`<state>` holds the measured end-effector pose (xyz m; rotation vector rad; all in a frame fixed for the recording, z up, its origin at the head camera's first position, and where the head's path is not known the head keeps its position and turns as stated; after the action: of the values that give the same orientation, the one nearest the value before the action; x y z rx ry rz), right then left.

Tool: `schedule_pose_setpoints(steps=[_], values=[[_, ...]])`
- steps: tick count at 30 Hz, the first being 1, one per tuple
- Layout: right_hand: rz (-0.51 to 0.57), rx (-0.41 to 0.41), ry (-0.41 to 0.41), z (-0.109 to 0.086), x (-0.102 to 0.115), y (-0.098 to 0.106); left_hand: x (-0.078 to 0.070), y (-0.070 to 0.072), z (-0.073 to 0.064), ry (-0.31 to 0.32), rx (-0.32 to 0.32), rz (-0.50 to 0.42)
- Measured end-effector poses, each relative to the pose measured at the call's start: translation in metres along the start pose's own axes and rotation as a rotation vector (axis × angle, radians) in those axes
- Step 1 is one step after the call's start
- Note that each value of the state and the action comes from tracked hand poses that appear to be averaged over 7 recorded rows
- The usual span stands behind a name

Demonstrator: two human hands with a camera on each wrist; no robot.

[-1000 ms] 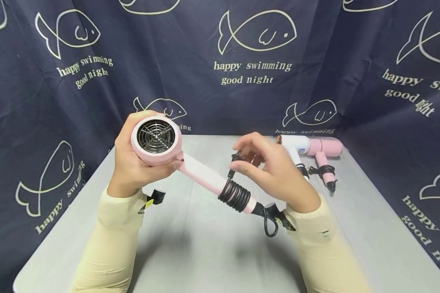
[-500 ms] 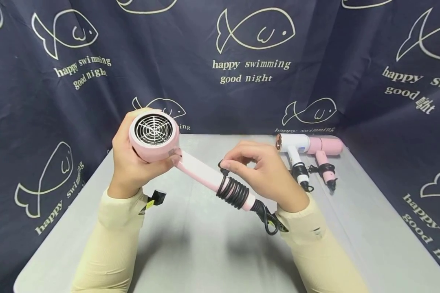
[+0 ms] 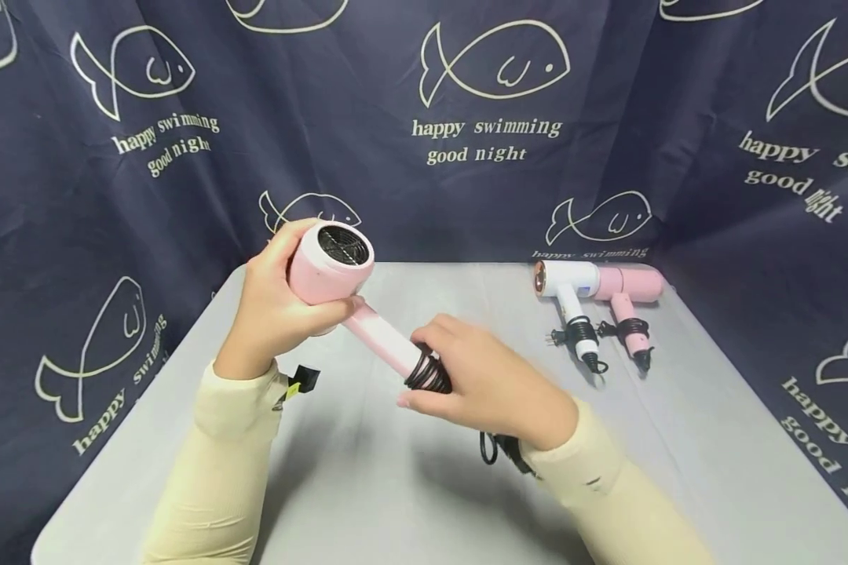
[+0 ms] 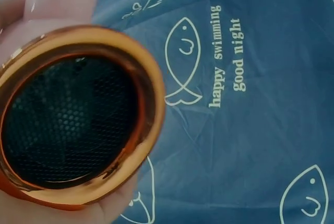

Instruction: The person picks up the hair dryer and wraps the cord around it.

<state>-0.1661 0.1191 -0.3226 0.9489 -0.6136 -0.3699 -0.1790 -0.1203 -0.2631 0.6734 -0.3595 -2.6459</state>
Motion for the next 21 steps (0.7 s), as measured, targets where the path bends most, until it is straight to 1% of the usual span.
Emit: schedule_pose_setpoints(steps=[2, 5, 6, 8, 10, 12, 13, 14, 15, 17, 19, 21], values=[[0.001, -0.03, 0.011, -0.003, -0.001, -0.014, 0.013, -0.007, -0.002, 0.015, 0.07, 0.018], [0.045, -0.062, 0.017, -0.007, -0.007, -0.033, 0.028, -0.02, -0.004, 0.04, 0.166, 0.061], [0.069, -0.067, 0.009, -0.009, -0.01, -0.037, 0.032, -0.025, -0.005, 0.044, 0.189, 0.089], [0.121, -0.066, -0.039, -0.013, -0.019, -0.044, 0.039, -0.034, -0.006, 0.046, 0.203, 0.173], [0.216, -0.032, -0.15, -0.017, -0.031, -0.049, 0.045, -0.043, -0.009, 0.027, 0.195, 0.262], [0.313, 0.007, -0.304, -0.021, -0.046, -0.051, 0.051, -0.049, -0.014, 0.004, 0.192, 0.331], [0.35, 0.023, -0.39, -0.022, -0.054, -0.051, 0.054, -0.052, -0.018, 0.001, 0.204, 0.356], [0.381, 0.033, -0.472, -0.023, -0.064, -0.051, 0.056, -0.054, -0.023, 0.002, 0.233, 0.372], [0.394, 0.04, -0.548, -0.024, -0.074, -0.049, 0.059, -0.056, -0.028, 0.009, 0.275, 0.384], [0.359, 0.028, -0.646, -0.021, -0.097, -0.045, 0.065, -0.057, -0.039, 0.057, 0.395, 0.409], [0.306, 0.014, -0.71, -0.018, -0.121, -0.041, 0.073, -0.057, -0.051, 0.099, 0.532, 0.459], [0.262, 0.008, -0.752, -0.015, -0.144, -0.038, 0.081, -0.057, -0.063, 0.128, 0.663, 0.515]])
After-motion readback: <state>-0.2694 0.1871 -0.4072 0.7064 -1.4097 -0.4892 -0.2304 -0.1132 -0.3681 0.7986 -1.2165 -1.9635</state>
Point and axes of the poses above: each hand's wrist, its own z-axis towards the middle knuckle, its own y-axis out of the back of the hand, x = y × z, the point moved 4 cm from there along z, towards the middle knuckle, and after that the axes turned 7 degrees about -y, right-handed, at the moved point
